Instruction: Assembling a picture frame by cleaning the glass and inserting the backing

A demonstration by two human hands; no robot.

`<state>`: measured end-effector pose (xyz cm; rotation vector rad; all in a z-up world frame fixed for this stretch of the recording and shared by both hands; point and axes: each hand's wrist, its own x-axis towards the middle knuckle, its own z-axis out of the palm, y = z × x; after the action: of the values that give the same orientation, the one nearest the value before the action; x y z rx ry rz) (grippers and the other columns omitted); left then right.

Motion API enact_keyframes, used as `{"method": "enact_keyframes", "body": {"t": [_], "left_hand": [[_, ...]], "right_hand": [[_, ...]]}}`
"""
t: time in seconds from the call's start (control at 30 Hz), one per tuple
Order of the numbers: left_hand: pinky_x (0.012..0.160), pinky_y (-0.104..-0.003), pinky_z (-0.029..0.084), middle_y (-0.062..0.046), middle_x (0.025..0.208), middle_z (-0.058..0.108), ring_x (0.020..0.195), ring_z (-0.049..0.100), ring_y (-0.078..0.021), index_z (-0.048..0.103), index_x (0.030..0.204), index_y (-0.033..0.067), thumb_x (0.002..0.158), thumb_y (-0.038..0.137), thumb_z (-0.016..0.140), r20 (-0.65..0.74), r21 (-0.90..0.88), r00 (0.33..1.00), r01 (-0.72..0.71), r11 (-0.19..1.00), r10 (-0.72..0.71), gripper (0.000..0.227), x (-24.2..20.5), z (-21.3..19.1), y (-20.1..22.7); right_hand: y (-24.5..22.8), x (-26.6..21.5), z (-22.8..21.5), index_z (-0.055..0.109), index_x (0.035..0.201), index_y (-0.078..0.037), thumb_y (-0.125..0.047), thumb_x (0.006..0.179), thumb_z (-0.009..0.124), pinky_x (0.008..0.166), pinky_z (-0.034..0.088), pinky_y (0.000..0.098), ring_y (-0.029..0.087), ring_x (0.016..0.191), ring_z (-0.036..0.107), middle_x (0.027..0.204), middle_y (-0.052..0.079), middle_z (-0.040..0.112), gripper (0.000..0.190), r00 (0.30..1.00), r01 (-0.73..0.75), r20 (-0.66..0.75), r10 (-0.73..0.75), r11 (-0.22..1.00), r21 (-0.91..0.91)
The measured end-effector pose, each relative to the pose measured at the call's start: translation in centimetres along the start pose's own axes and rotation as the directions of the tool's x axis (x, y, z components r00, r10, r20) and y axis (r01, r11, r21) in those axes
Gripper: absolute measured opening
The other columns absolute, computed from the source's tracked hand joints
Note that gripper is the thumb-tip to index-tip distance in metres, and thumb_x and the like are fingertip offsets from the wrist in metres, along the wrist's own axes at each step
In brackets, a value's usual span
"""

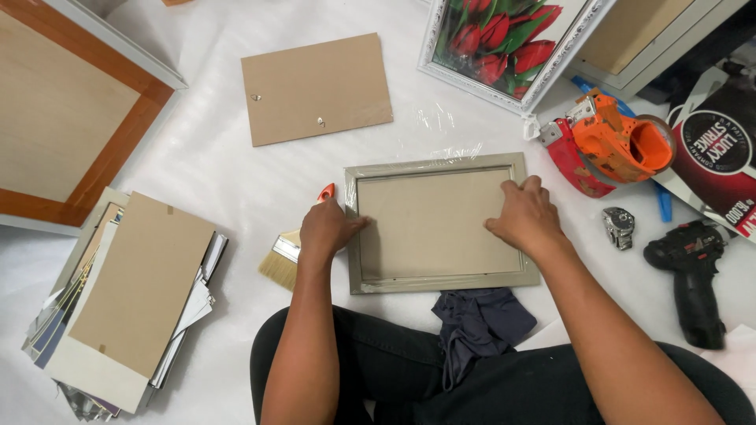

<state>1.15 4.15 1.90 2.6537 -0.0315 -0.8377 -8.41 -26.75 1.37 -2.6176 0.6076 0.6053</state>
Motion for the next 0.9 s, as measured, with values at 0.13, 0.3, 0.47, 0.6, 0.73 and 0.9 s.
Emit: {"method": "enact_keyframes", "body": {"t": [0.13, 0.3, 0.47, 0.6, 0.73, 0.9], "left_hand": [[0.084, -0.055, 0.059, -0.031, 0.103, 0.071, 0.103, 0.072, -0.0478, 0.067, 0.117, -0.0095, 0.09, 0.043, 0.077, -0.18, -0.175, 0.984, -0.022, 0.984, -0.01, 0.06, -0.7, -1.0, 2.1], [0.102, -0.053, 0.053, -0.021, 0.121, 0.068, 0.123, 0.061, -0.0424, 0.063, 0.13, 0.0013, 0.093, 0.028, 0.071, -0.275, 0.033, 0.884, -0.385, 0.922, 0.379, 0.046, 3.0, 0.3, 6.1], [0.106, -0.049, 0.05, -0.015, 0.136, 0.064, 0.133, 0.056, -0.0358, 0.058, 0.142, 0.0089, 0.101, 0.022, 0.06, -0.257, 0.266, 0.811, -0.463, 0.846, 0.525, 0.043, 11.1, 1.1, 10.8], [0.112, -0.051, 0.046, -0.016, 0.149, 0.055, 0.141, 0.048, -0.0349, 0.046, 0.151, 0.0054, 0.101, 0.015, 0.054, -0.197, 0.42, 0.816, -0.43, 0.799, 0.543, 0.051, 15.6, 2.6, 14.2], [0.113, -0.052, 0.045, -0.022, 0.15, 0.052, 0.14, 0.049, -0.0374, 0.038, 0.155, -0.0019, 0.097, 0.02, 0.064, -0.188, 0.45, 0.862, -0.35, 0.821, 0.471, 0.067, 19.5, 4.3, 14.2], [0.091, -0.042, 0.046, -0.002, 0.098, 0.069, 0.099, 0.066, -0.0238, 0.073, 0.108, 0.015, 0.093, 0.024, 0.068, -0.27, 0.635, 0.719, -0.367, 0.68, 0.64, 0.018, 20.3, 4.6, 13.4]], "right_hand": [[-0.8, 0.0, 0.7, 0.059, 0.141, 0.0, -0.039, 0.084, 0.077, 0.105, 0.044, 0.0602, 0.05, 0.132, 0.05, 0.133, 0.029, 0.051, 0.071, 0.997, 0.05, 0.06, -0.048, 0.998, -0.044], [-0.8, 0.5, 1.7, 0.06, 0.133, -0.001, -0.035, 0.085, 0.078, 0.099, 0.046, 0.0561, 0.043, 0.127, 0.054, 0.129, 0.023, 0.056, 0.062, 0.996, 0.039, 0.09, -0.026, 0.988, -0.148], [-1.6, 0.1, 1.5, 0.058, 0.136, 0.002, -0.028, 0.086, 0.074, 0.099, 0.043, 0.0579, 0.043, 0.124, 0.056, 0.13, 0.023, 0.055, 0.06, 0.994, 0.007, 0.106, 0.002, 0.996, -0.084], [-1.7, 0.2, 1.1, 0.057, 0.136, 0.003, -0.033, 0.088, 0.073, 0.098, 0.044, 0.0588, 0.042, 0.123, 0.058, 0.133, 0.022, 0.054, 0.062, 0.991, -0.011, 0.134, 0.019, 0.998, -0.064], [-1.7, 0.1, 0.8, 0.059, 0.134, 0.003, -0.036, 0.09, 0.071, 0.097, 0.043, 0.0592, 0.041, 0.122, 0.061, 0.131, 0.021, 0.056, 0.06, 0.987, -0.027, 0.159, 0.033, 0.999, -0.04], [-2.2, -0.1, -0.2, 0.056, 0.135, 0.008, -0.032, 0.093, 0.066, 0.092, 0.048, 0.0598, 0.044, 0.117, 0.065, 0.123, 0.024, 0.062, 0.059, 0.979, -0.006, 0.202, 0.002, 1.0, 0.019]]}}
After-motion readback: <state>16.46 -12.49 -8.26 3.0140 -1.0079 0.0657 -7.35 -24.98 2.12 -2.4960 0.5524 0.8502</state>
